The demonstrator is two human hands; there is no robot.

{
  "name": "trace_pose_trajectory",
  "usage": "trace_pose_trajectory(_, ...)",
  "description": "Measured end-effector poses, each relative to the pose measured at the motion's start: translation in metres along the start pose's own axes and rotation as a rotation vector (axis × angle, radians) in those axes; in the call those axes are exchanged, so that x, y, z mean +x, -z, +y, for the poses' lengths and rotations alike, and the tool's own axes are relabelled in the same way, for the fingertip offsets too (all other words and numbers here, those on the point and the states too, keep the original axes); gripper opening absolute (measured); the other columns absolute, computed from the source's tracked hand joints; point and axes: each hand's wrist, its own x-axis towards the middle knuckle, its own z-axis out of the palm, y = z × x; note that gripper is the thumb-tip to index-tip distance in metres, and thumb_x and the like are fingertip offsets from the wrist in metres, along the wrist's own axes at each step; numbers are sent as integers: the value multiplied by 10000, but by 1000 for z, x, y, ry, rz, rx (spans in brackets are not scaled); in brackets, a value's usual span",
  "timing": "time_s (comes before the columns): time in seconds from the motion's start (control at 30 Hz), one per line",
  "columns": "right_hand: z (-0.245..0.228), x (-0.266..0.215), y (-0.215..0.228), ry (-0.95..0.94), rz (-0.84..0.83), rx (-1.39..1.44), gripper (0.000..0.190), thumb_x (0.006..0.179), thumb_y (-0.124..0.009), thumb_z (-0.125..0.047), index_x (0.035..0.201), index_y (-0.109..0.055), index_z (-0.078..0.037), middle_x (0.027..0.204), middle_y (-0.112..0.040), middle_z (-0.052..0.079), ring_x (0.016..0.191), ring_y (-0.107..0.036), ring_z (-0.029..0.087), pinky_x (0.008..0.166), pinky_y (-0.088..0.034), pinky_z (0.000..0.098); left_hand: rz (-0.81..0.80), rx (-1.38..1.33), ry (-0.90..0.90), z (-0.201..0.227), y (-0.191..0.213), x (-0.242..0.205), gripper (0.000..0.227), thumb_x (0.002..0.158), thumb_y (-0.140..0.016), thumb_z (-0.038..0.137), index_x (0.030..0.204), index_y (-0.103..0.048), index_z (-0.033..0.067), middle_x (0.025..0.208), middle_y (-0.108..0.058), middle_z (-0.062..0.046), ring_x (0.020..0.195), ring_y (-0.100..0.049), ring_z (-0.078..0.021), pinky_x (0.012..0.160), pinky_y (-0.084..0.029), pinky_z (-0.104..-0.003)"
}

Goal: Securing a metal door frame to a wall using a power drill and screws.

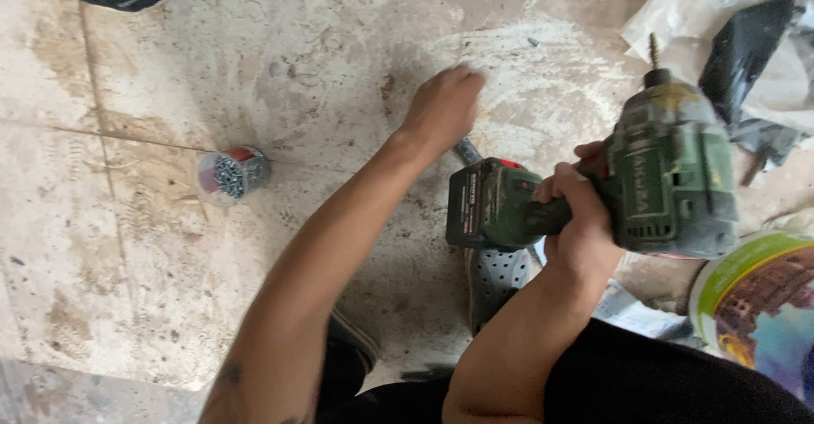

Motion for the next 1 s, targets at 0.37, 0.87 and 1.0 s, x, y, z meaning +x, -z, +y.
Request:
trace_pose_trajectory(0.37, 7, 33, 44, 95, 15, -162, 158, 866, -671, 41, 1008, -635, -19, 772, -554, 80, 556, -580, 212, 608, -500, 354, 166, -91, -42, 1, -35, 99, 103, 888, -631, -10, 949, -683, 54, 987, -627, -113, 942, -637, -305, 799, -548, -426)
trace_pose_trajectory(0.87, 45, -30, 0, 234, -897, -247, 233, 923, -643, -23, 1126, -705, 71, 835, -696, 169, 868, -672, 264, 800, -517, 321, 225, -1558, -155, -26, 148, -108, 205, 837, -798, -23, 1024, -714, -44, 783, -668, -125, 717, -670, -150, 715, -582, -287)
trace_pose_trajectory(1.0, 59, -38, -9, 132, -1024, 13, 294, 1001, -593, -55, 1258, -679, 59, 1103, -743, 136, 1218, -645, 238, 1034, -486, 324, 127, -1650, -237, -23, 163, -140, 179, 891, -765, 16, 1048, -694, -36, 991, -736, -188, 903, -781, -262, 817, -674, -345)
